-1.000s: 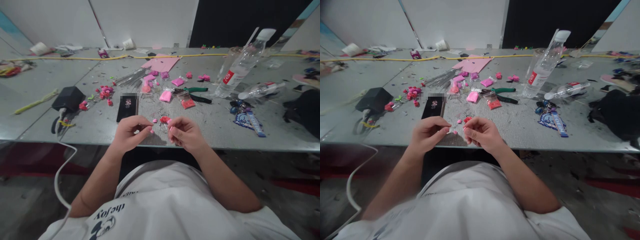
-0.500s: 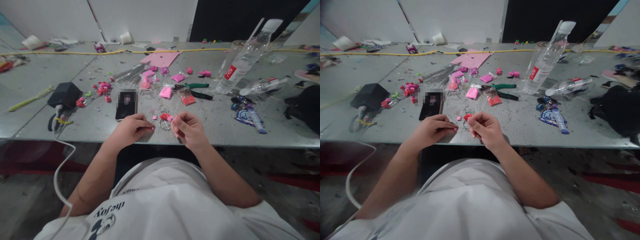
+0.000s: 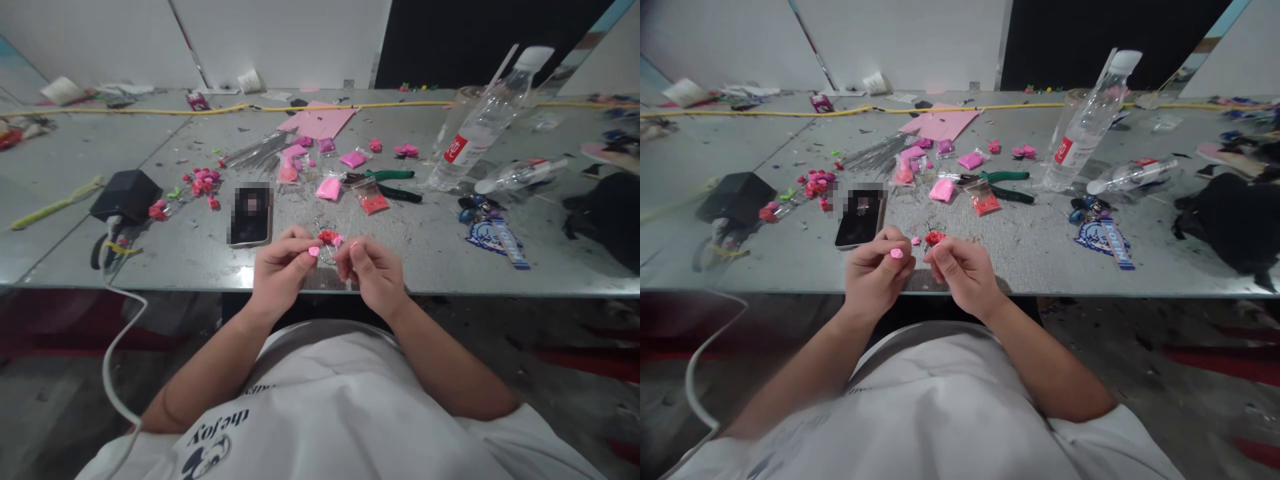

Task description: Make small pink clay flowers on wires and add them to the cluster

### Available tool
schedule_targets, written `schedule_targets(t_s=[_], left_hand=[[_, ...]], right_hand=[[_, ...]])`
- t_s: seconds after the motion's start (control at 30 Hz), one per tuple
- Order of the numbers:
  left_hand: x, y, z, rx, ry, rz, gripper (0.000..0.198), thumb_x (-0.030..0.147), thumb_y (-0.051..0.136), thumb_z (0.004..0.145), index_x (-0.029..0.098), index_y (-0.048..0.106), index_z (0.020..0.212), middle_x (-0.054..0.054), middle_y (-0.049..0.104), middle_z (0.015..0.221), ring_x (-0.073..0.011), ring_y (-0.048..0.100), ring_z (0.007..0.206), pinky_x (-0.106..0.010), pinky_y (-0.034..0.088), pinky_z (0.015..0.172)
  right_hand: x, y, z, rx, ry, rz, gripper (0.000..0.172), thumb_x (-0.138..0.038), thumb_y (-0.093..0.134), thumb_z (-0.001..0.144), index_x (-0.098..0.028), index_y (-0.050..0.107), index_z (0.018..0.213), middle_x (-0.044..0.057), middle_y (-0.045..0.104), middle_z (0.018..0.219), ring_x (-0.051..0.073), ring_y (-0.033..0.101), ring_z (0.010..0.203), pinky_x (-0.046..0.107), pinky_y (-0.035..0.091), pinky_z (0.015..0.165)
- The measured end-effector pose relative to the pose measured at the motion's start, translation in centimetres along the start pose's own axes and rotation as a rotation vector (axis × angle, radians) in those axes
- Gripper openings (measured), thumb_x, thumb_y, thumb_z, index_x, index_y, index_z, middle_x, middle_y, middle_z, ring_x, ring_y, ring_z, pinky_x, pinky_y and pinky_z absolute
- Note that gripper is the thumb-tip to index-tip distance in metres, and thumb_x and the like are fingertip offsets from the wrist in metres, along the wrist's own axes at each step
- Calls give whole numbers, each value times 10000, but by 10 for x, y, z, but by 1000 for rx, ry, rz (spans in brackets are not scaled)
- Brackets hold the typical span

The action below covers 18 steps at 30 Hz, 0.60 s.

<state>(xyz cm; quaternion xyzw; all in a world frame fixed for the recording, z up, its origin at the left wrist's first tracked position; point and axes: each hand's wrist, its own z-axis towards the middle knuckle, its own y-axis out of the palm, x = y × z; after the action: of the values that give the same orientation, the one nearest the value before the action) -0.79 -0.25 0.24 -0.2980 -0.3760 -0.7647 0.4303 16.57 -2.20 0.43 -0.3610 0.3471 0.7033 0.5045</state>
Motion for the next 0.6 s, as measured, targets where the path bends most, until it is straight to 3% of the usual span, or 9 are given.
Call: schedule_targets(t_s=[0.23,0.37,0.5,0.6], left_hand=[[-9,2,-5,-44,14,19,181,235,795,926,354,861,1045,-29,581,890,-90,574,726,-221,459,574],[-9,1,-6,-50,60,119,205,252,777,941,375,852,1087,-37,595,910,-119,597,779,-247,503,622],[-7,2,-6,-48,59,237,174,316,747,967,364,845,1102,-51,613,929,-135,599,771,-263,507,611],[-4,3,-5,-76,47,228,198,298,690,1005,336,834,1135,-47,592,965,-102,577,691,-261,484,580]], right_hand=[[1,3,-5,-11,-155,-269,215,-404,592,1063,-229,704,1008,0,683,756,122,628,650,261,504,608],[4,3,-7,16,-183,-300,126,-362,670,1024,-256,723,1067,22,752,867,150,703,755,280,546,654],[4,3,-9,67,-154,-291,98,-356,697,1007,-276,738,1046,1,747,793,149,695,665,300,575,644],[3,2,-12,88,-133,-240,132,-391,701,999,-277,748,1048,10,747,796,154,690,644,308,578,613]])
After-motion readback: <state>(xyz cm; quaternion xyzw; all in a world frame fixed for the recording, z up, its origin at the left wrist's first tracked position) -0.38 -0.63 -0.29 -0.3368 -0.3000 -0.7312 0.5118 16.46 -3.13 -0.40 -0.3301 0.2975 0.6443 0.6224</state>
